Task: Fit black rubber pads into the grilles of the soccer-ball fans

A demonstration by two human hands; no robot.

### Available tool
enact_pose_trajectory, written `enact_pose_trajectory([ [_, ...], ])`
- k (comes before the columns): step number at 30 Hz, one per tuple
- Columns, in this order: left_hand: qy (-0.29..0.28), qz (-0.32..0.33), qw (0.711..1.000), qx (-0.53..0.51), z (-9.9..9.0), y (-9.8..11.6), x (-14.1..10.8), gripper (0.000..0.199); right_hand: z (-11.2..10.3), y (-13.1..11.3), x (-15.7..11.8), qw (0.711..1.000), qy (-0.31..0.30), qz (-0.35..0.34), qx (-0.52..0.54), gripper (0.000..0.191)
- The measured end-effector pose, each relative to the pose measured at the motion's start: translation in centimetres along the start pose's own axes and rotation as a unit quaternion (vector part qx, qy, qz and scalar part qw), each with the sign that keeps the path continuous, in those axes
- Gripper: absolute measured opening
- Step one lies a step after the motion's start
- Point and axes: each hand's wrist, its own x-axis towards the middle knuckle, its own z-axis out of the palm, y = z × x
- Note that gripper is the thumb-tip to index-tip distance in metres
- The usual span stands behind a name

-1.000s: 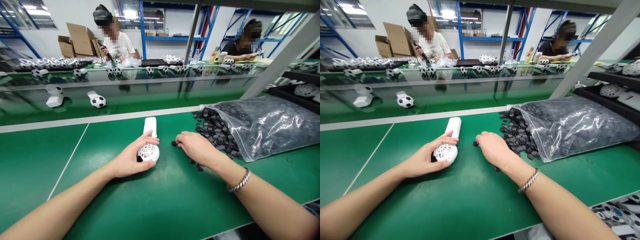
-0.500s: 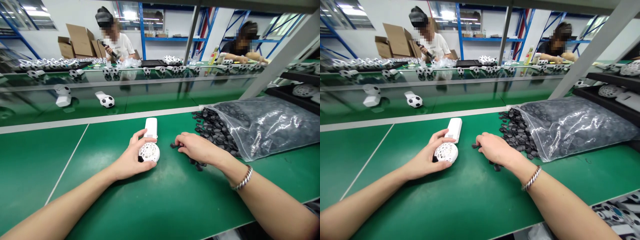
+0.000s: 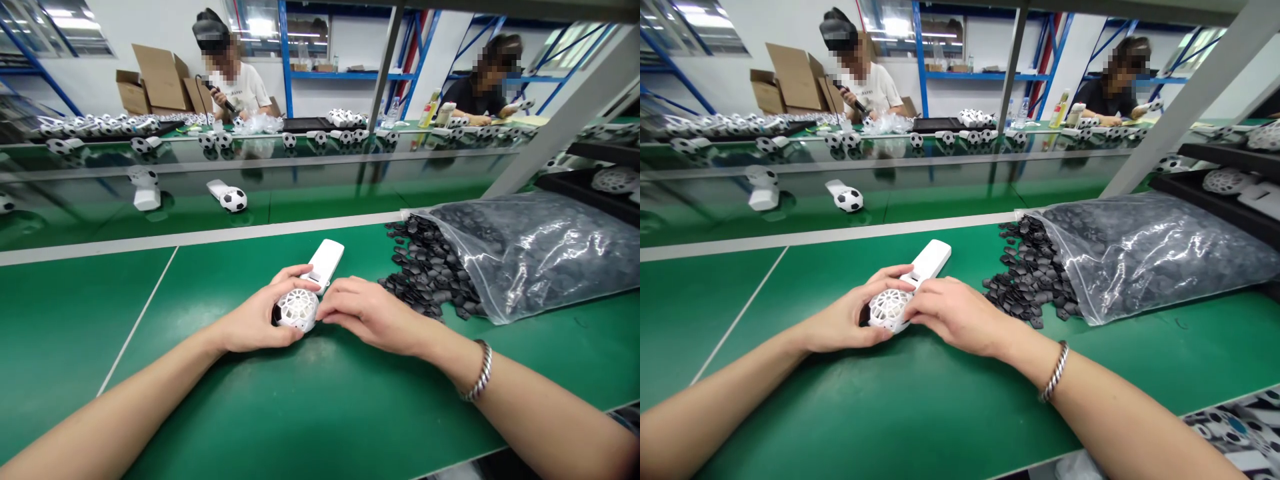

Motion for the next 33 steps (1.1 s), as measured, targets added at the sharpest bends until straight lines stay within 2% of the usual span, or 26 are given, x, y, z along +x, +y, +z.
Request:
enact_pose_trajectory([
  [4,0.005,0.009,1.000,0.011,0.4,0.4,0.0,0.062,1.1,-0.7,0.1,0.999,0.019,-0.032,-0.025,0.013],
  [8,0.011,0.016,1.000,-0.001,0.9,0.5,0.0,0.067,1.7,-1.2,0.1,0.999,0.028,-0.028,-0.015,0.009],
  [12,0.022,0.010,1.000,-0.008,1.1,0.7,0.0,0.057,2.0,-1.3,0.2,0.997,0.067,0.014,0.037,0.005],
  [17,0.026,0.009,0.999,-0.024,1.2,1.0,0.1,0.051,2.7,-1.5,0.5,0.980,0.121,0.092,0.132,0.023],
  [21,0.019,0.024,1.000,-0.004,1.2,1.2,0.2,0.050,2.0,-1.0,0.8,0.975,0.104,0.112,0.159,0.011],
  [23,0.017,0.018,1.000,0.012,1.0,1.0,0.2,0.052,0.7,0.1,0.7,0.977,0.111,0.130,0.131,0.006],
  [25,0.032,0.000,0.999,0.030,0.6,0.6,0.1,0.054,-1.0,1.3,0.3,0.976,0.121,0.177,0.043,0.008],
  [28,0.095,-0.050,0.993,0.054,0.0,0.1,0.0,0.053,-3.0,2.8,-0.4,0.956,0.050,0.269,-0.110,0.006],
  [30,0.127,-0.081,0.987,0.052,-0.3,-0.1,0.1,0.050,-3.3,3.0,-0.6,0.940,-0.001,0.300,-0.161,0.007],
  [33,0.143,-0.101,0.984,0.045,-0.1,-0.2,0.3,0.051,-2.5,2.7,-0.5,0.944,-0.031,0.282,-0.169,0.016],
])
